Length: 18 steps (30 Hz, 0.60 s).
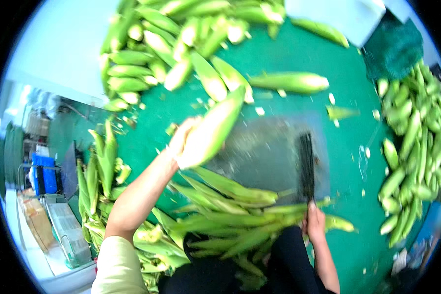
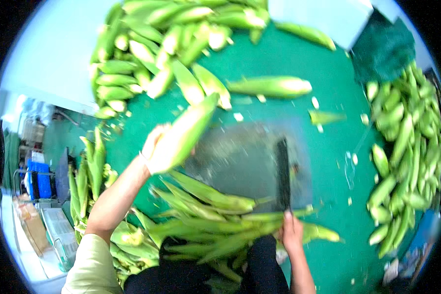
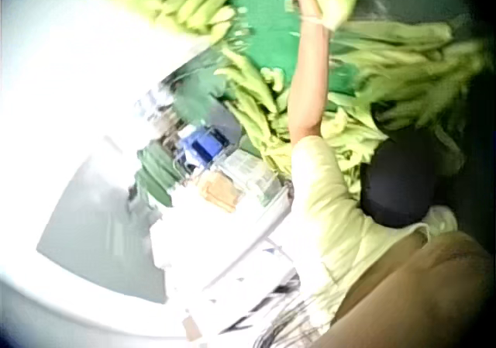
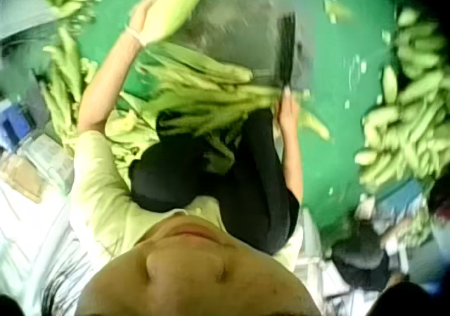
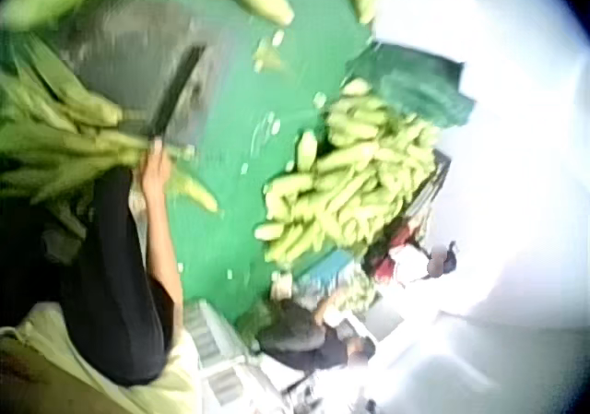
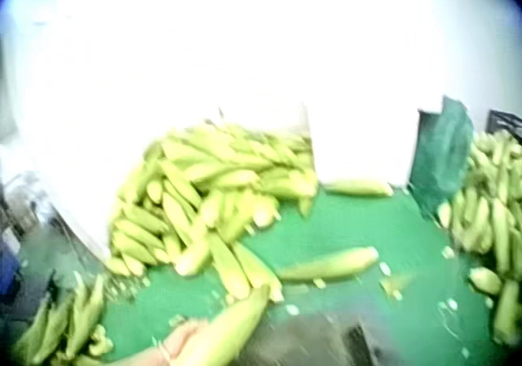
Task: The person husks corn by using a cleaver to trim the ends of the cobs on a cutting board, then peels away the green husks by hand and tosses the cleaned cobs onto a pile.
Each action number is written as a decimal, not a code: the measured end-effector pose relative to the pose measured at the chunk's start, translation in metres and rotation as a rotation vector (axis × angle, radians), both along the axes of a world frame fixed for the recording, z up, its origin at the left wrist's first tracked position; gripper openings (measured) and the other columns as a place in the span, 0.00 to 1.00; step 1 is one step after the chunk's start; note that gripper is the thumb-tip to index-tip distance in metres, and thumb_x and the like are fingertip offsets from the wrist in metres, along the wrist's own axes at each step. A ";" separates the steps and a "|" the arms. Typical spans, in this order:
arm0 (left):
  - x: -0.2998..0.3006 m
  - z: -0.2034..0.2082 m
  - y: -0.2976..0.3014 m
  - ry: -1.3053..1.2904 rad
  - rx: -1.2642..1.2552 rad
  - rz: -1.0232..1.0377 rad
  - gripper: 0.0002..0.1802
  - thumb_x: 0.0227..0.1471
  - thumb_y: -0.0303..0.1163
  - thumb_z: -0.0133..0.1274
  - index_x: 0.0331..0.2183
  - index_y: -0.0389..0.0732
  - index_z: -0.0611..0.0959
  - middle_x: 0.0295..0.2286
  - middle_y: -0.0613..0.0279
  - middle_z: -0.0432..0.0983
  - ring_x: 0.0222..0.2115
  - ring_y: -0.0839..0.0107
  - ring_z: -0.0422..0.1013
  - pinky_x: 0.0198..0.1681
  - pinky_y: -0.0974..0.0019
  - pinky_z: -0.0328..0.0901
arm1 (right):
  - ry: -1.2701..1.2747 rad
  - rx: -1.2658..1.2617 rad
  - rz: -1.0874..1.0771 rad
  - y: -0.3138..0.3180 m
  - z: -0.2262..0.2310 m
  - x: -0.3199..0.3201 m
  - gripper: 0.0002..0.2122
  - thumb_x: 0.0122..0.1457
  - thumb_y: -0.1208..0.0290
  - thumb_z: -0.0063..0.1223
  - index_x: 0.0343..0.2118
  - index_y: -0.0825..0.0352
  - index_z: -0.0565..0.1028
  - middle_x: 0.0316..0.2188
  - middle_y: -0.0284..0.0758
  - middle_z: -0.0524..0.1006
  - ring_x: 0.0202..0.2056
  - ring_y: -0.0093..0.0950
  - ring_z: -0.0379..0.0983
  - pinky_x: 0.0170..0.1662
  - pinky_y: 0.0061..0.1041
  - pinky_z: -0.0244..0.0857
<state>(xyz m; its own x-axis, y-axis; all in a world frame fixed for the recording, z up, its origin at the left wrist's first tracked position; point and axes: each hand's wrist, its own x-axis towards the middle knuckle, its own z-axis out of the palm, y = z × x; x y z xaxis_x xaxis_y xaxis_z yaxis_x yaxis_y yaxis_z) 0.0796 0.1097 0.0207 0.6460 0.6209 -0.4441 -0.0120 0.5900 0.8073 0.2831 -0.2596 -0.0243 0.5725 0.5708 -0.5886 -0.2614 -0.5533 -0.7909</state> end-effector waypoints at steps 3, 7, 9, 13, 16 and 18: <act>0.001 0.091 0.124 -0.762 -0.058 0.060 0.34 0.52 0.50 0.40 0.49 0.29 0.65 0.41 0.44 0.70 0.37 0.60 0.70 0.38 0.64 0.67 | -0.015 0.027 0.095 0.005 0.004 -0.001 0.22 0.59 0.52 0.37 0.16 0.64 0.62 0.07 0.28 0.60 0.09 0.19 0.58 0.12 0.20 0.52; -0.025 0.132 0.132 -0.815 0.127 0.267 0.32 0.53 0.50 0.41 0.46 0.29 0.66 0.40 0.43 0.71 0.31 0.65 0.73 0.33 0.68 0.69 | -0.212 0.079 0.200 0.003 -0.011 -0.008 0.23 0.59 0.52 0.38 0.16 0.66 0.64 0.10 0.30 0.63 0.15 0.21 0.62 0.20 0.22 0.56; -0.065 0.112 0.101 -0.515 0.188 0.211 0.28 0.53 0.47 0.43 0.47 0.34 0.68 0.39 0.48 0.72 0.31 0.67 0.73 0.33 0.71 0.69 | -0.185 0.105 0.218 0.003 -0.011 -0.011 0.22 0.59 0.54 0.39 0.17 0.68 0.64 0.12 0.32 0.65 0.16 0.20 0.60 0.20 0.22 0.55; -0.181 0.073 0.012 0.428 0.324 0.387 0.19 0.51 0.38 0.47 0.43 0.38 0.72 0.30 0.59 0.75 0.25 0.72 0.72 0.25 0.73 0.66 | -0.375 0.027 0.423 -0.019 -0.020 -0.009 0.19 0.59 0.58 0.41 0.22 0.71 0.66 0.13 0.35 0.63 0.17 0.23 0.57 0.21 0.26 0.54; -0.325 0.009 -0.032 0.983 0.388 0.465 0.14 0.46 0.33 0.51 0.37 0.39 0.76 0.28 0.60 0.76 0.25 0.75 0.71 0.24 0.74 0.64 | -0.307 0.021 0.365 -0.030 -0.053 -0.008 0.18 0.60 0.57 0.38 0.25 0.71 0.66 0.15 0.33 0.62 0.20 0.24 0.56 0.24 0.26 0.52; -0.408 -0.018 -0.082 1.376 0.431 0.487 0.14 0.43 0.32 0.51 0.34 0.35 0.78 0.28 0.57 0.76 0.26 0.67 0.73 0.31 0.66 0.67 | -0.283 -0.007 0.325 -0.028 -0.041 -0.013 0.18 0.60 0.57 0.38 0.24 0.70 0.66 0.15 0.32 0.61 0.20 0.23 0.55 0.24 0.25 0.52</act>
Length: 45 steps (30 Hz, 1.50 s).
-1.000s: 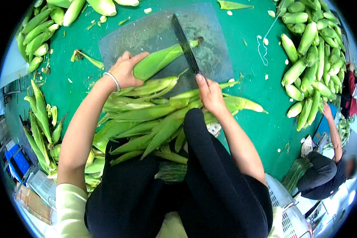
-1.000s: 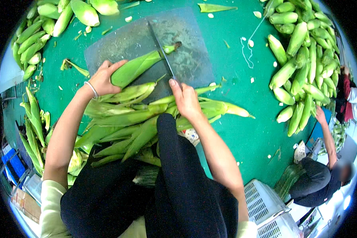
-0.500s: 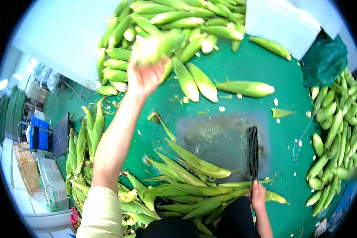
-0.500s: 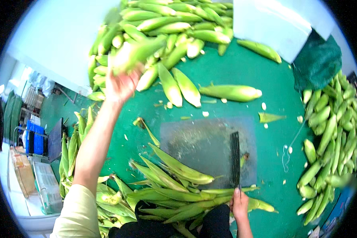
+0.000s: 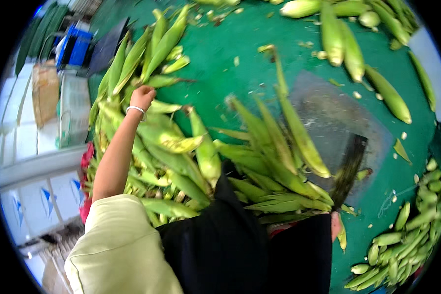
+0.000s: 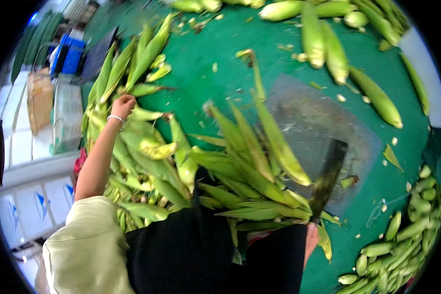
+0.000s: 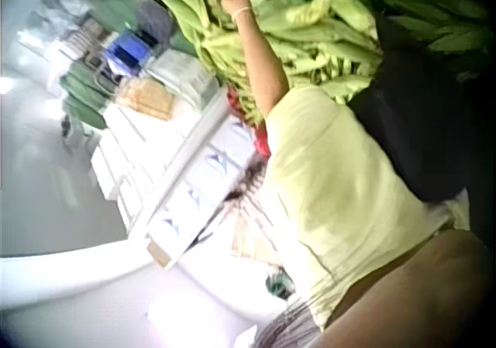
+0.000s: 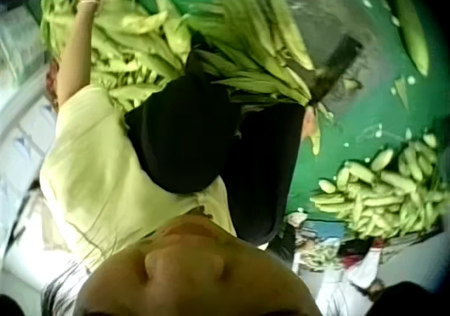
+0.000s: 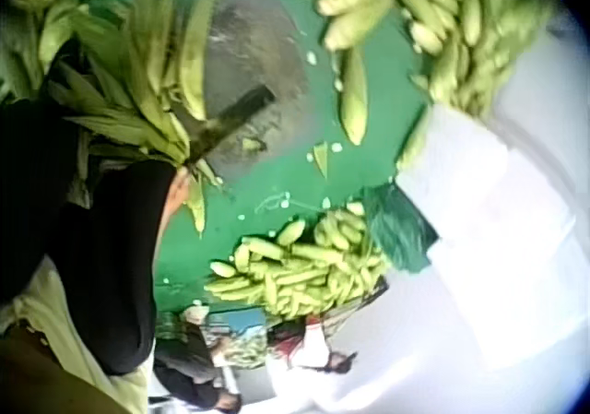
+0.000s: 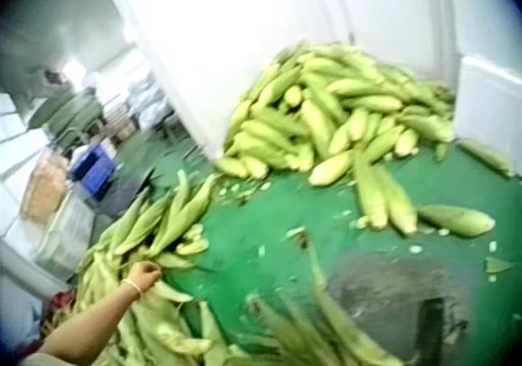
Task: The person husks corn by using a cleaver to trim the ends of the cobs on a cutting board, then peels away the green husks by hand and tosses the cleaned cobs onto a pile.
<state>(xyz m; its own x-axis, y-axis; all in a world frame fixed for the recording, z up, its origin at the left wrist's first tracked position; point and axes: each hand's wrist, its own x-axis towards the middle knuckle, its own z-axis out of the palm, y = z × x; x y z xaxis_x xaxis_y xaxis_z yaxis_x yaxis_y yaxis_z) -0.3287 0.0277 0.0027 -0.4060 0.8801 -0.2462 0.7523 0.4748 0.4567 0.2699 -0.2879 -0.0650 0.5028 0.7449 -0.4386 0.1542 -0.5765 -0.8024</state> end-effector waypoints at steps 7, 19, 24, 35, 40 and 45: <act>-0.061 -0.036 -0.081 0.657 -0.089 -0.534 0.30 0.33 0.28 0.57 0.45 0.40 0.71 0.44 0.50 0.64 0.45 0.53 0.60 0.50 0.58 0.57 | -0.007 -0.049 -0.039 0.006 0.042 -0.013 0.18 0.60 0.57 0.39 0.23 0.68 0.65 0.16 0.27 0.61 0.21 0.19 0.54 0.24 0.23 0.51; 0.081 0.014 0.055 0.252 -0.201 -1.008 0.17 0.39 0.35 0.57 0.33 0.36 0.77 0.27 0.49 0.74 0.28 0.55 0.71 0.32 0.57 0.65 | -0.358 -0.210 0.052 0.006 0.077 0.009 0.15 0.59 0.62 0.41 0.25 0.70 0.67 0.18 0.31 0.63 0.22 0.23 0.56 0.25 0.25 0.52; 0.283 0.013 0.037 -0.261 0.285 -1.168 0.08 0.42 0.25 0.51 0.30 0.36 0.74 0.25 0.55 0.66 0.31 0.61 0.66 0.37 0.64 0.63 | -0.045 -0.116 -0.161 0.052 0.095 -0.004 0.18 0.58 0.57 0.43 0.21 0.68 0.67 0.12 0.29 0.64 0.16 0.21 0.59 0.19 0.25 0.54; 0.137 -0.088 0.083 0.053 -0.029 -1.223 0.32 0.32 0.34 0.60 0.43 0.39 0.69 0.42 0.49 0.67 0.43 0.57 0.64 0.44 0.59 0.61 | -0.701 -0.107 0.156 0.035 0.006 0.073 0.19 0.57 0.56 0.43 0.22 0.71 0.66 0.14 0.49 0.69 0.17 0.49 0.65 0.21 0.39 0.58; 0.168 -0.060 0.063 0.086 -0.499 -1.100 0.30 0.32 0.34 0.60 0.41 0.36 0.69 0.29 0.53 0.73 0.28 0.57 0.69 0.33 0.60 0.64 | -0.272 -0.241 0.803 -0.027 0.002 0.016 0.10 0.51 0.67 0.48 0.30 0.69 0.68 0.24 0.48 0.72 0.25 0.45 0.71 0.27 0.37 0.63; 0.202 0.001 0.010 -0.426 -0.707 -0.621 0.20 0.41 0.35 0.57 0.35 0.34 0.73 0.24 0.62 0.71 0.22 0.72 0.66 0.26 0.67 0.63 | -0.236 -0.133 0.667 -0.018 0.059 -0.012 0.11 0.48 0.68 0.49 0.32 0.68 0.69 0.22 0.48 0.73 0.25 0.44 0.72 0.28 0.36 0.65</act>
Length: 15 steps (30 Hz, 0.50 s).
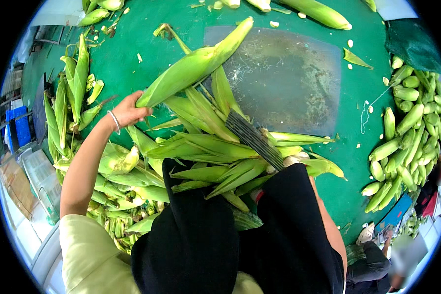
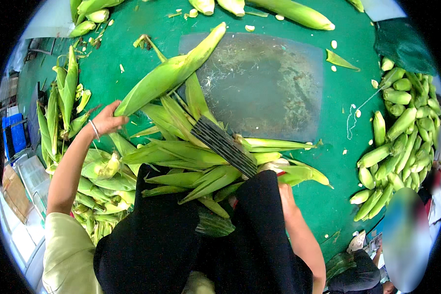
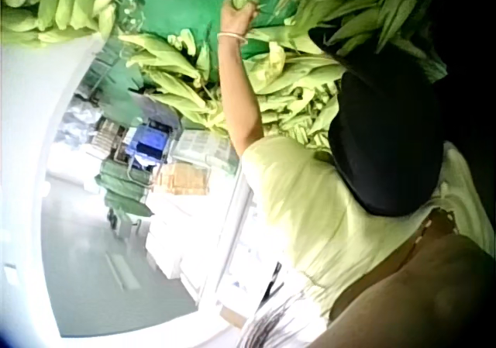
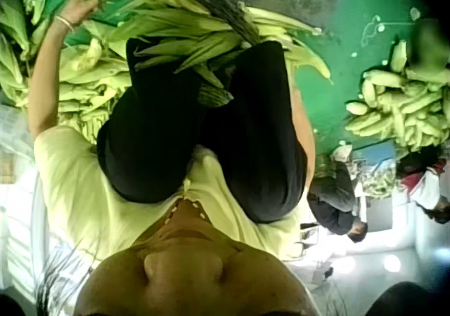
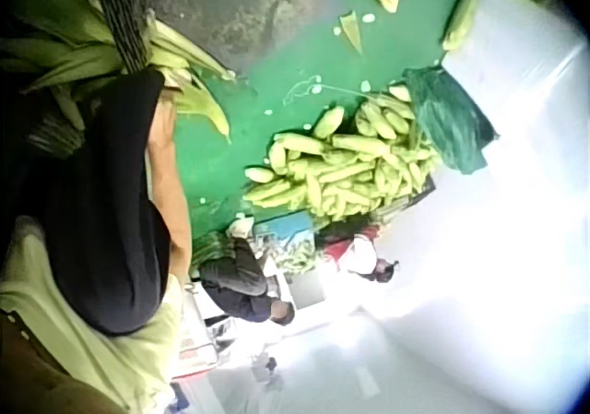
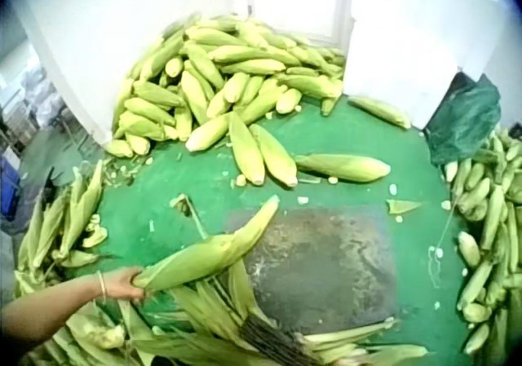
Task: The person husks corn by using a cleaver to trim the ends of the cobs on a cutting board, then peels away the green husks by hand and tosses the cleaned cobs onto a pile.
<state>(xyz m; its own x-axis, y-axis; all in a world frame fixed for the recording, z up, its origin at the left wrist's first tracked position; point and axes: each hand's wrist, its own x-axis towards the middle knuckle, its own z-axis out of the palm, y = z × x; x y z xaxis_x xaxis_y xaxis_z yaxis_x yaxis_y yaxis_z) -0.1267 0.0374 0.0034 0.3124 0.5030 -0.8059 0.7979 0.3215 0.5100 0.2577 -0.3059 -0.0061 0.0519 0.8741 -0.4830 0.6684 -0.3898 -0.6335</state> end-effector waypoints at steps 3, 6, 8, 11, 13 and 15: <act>0.019 0.035 -0.009 -0.011 0.517 -0.161 0.23 0.43 0.43 0.57 0.33 0.33 0.75 0.19 0.60 0.70 0.20 0.73 0.66 0.23 0.67 0.62 | 0.005 0.057 -0.113 0.014 0.028 -0.005 0.10 0.49 0.68 0.49 0.32 0.68 0.69 0.21 0.47 0.73 0.25 0.44 0.72 0.28 0.35 0.65; 0.058 0.063 -0.016 -0.018 0.839 -0.325 0.27 0.43 0.48 0.56 0.38 0.36 0.73 0.20 0.52 0.73 0.22 0.62 0.71 0.24 0.63 0.64 | -0.058 0.093 -0.262 0.007 0.042 0.005 0.09 0.53 0.66 0.48 0.30 0.68 0.69 0.16 0.43 0.70 0.19 0.41 0.70 0.25 0.32 0.63; 0.086 0.065 -0.021 -0.037 0.907 -0.376 0.27 0.43 0.48 0.56 0.39 0.38 0.71 0.22 0.50 0.74 0.23 0.58 0.72 0.24 0.61 0.64 | 0.162 0.180 -0.570 0.021 0.044 0.000 0.10 0.55 0.65 0.47 0.29 0.69 0.68 0.13 0.34 0.65 0.15 0.25 0.64 0.20 0.25 0.57; 0.129 0.060 -0.019 0.065 0.972 -0.542 0.26 0.43 0.42 0.57 0.42 0.40 0.69 0.27 0.50 0.74 0.27 0.54 0.72 0.27 0.60 0.66 | 0.299 0.229 -0.727 0.056 0.053 0.009 0.12 0.59 0.63 0.42 0.27 0.68 0.67 0.12 0.26 0.63 0.14 0.16 0.59 0.17 0.19 0.53; 0.142 0.036 -0.021 0.014 1.139 -0.731 0.27 0.42 0.43 0.57 0.42 0.42 0.68 0.27 0.51 0.74 0.26 0.53 0.71 0.26 0.57 0.66 | 0.351 0.336 -0.765 0.074 0.073 0.009 0.12 0.59 0.63 0.41 0.26 0.67 0.66 0.12 0.26 0.63 0.13 0.16 0.58 0.16 0.18 0.52; 0.147 0.009 -0.027 0.101 1.043 -0.788 0.26 0.41 0.44 0.57 0.41 0.43 0.68 0.26 0.52 0.73 0.25 0.53 0.71 0.25 0.57 0.66 | 0.399 0.544 -0.779 0.082 0.087 0.017 0.15 0.60 0.58 0.39 0.23 0.65 0.65 0.12 0.27 0.63 0.12 0.16 0.57 0.13 0.17 0.51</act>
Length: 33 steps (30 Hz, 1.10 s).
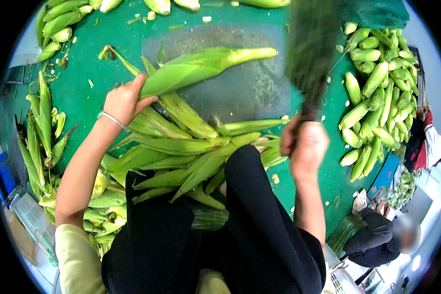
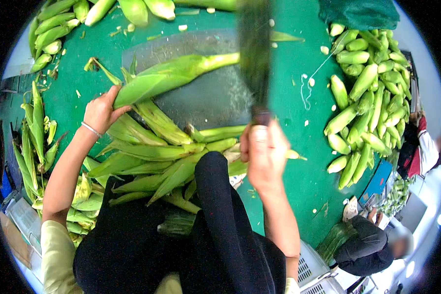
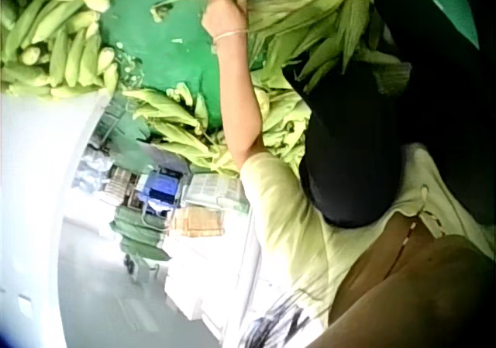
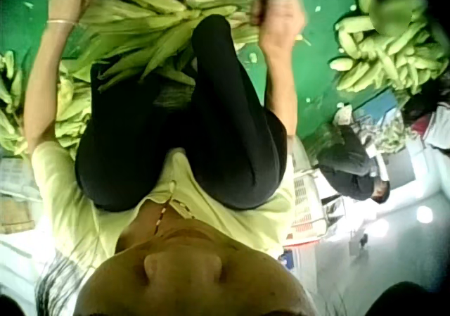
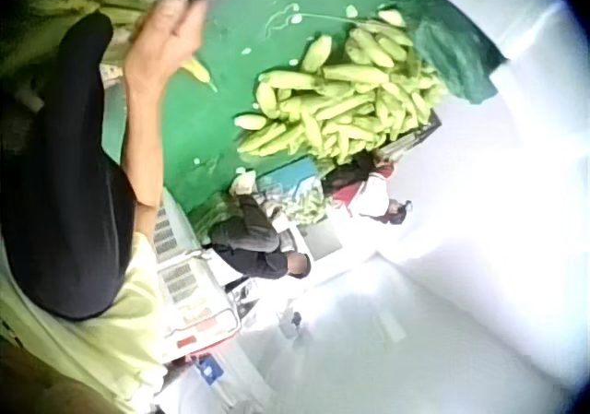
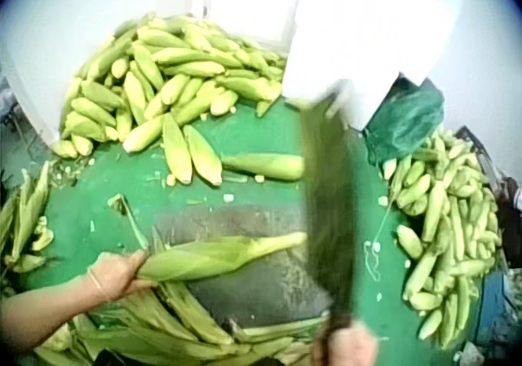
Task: The person husks corn by using a cleaver to trim the ends of the cobs on a cutting board, then peels away the green husks by hand and tosses the cleaned cobs onto a pile.
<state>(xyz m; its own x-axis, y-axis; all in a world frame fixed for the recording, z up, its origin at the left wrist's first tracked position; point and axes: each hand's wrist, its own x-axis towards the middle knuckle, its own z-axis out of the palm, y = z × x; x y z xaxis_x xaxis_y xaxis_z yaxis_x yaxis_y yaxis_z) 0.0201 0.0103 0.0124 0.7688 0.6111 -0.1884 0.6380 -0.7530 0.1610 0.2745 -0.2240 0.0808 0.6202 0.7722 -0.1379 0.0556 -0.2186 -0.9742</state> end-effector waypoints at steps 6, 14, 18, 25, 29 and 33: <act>-0.006 -0.024 -0.003 -0.083 -0.056 0.076 0.28 0.42 0.45 0.56 0.43 0.44 0.67 0.27 0.52 0.73 0.27 0.51 0.71 0.26 0.56 0.65 | -0.162 0.102 -0.035 0.025 -0.064 0.008 0.21 0.58 0.52 0.38 0.19 0.66 0.68 0.12 0.30 0.65 0.12 0.21 0.59 0.15 0.21 0.52; -0.022 -0.042 0.031 -0.274 -0.611 0.126 0.24 0.47 0.48 0.53 0.37 0.37 0.73 0.26 0.57 0.74 0.24 0.71 0.69 0.24 0.67 0.64 | 0.118 -0.436 0.073 0.045 -0.135 0.004 0.25 0.57 0.45 0.37 0.16 0.65 0.61 0.09 0.29 0.60 0.08 0.19 0.55 0.10 0.21 0.51; -0.055 -0.011 -0.002 -0.180 -1.600 0.936 0.33 0.49 0.63 0.39 0.34 0.39 0.76 0.13 0.72 0.61 0.06 0.87 0.48 0.07 0.80 0.42 | 0.210 -0.422 0.027 0.041 -0.128 0.002 0.25 0.58 0.46 0.36 0.16 0.65 0.61 0.09 0.30 0.60 0.07 0.20 0.54 0.09 0.21 0.50; -0.132 0.041 -0.005 -0.343 -1.039 0.805 0.27 0.52 0.57 0.41 0.33 0.40 0.75 0.14 0.72 0.63 0.08 0.85 0.53 0.10 0.80 0.46 | 0.247 -0.525 0.306 -0.081 -0.092 -0.026 0.19 0.61 0.58 0.37 0.22 0.70 0.66 0.15 0.31 0.64 0.20 0.22 0.58 0.24 0.25 0.54; -0.091 0.044 0.007 -0.313 -0.475 0.390 0.20 0.48 0.44 0.52 0.35 0.36 0.75 0.18 0.63 0.70 0.17 0.73 0.65 0.22 0.68 0.61 | 0.022 -0.573 0.352 -0.074 -0.042 -0.030 0.17 0.60 0.60 0.38 0.24 0.70 0.68 0.14 0.35 0.67 0.18 0.25 0.64 0.23 0.27 0.58; -0.037 0.009 0.020 -0.102 -0.319 0.205 0.23 0.47 0.43 0.53 0.39 0.36 0.73 0.22 0.52 0.73 0.22 0.58 0.71 0.27 0.62 0.64 | -0.056 -0.368 0.120 -0.014 -0.027 -0.014 0.16 0.60 0.60 0.39 0.25 0.70 0.67 0.10 0.30 0.62 0.14 0.20 0.59 0.18 0.23 0.55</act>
<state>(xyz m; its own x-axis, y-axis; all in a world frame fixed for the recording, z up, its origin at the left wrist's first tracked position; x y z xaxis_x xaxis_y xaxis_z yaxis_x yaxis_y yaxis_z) -0.0164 0.0303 0.0219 0.6613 0.6771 -0.3227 0.7387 -0.5133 0.4369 0.2606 -0.2380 0.0536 0.5430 0.7450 -0.3874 0.1529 -0.5414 -0.8268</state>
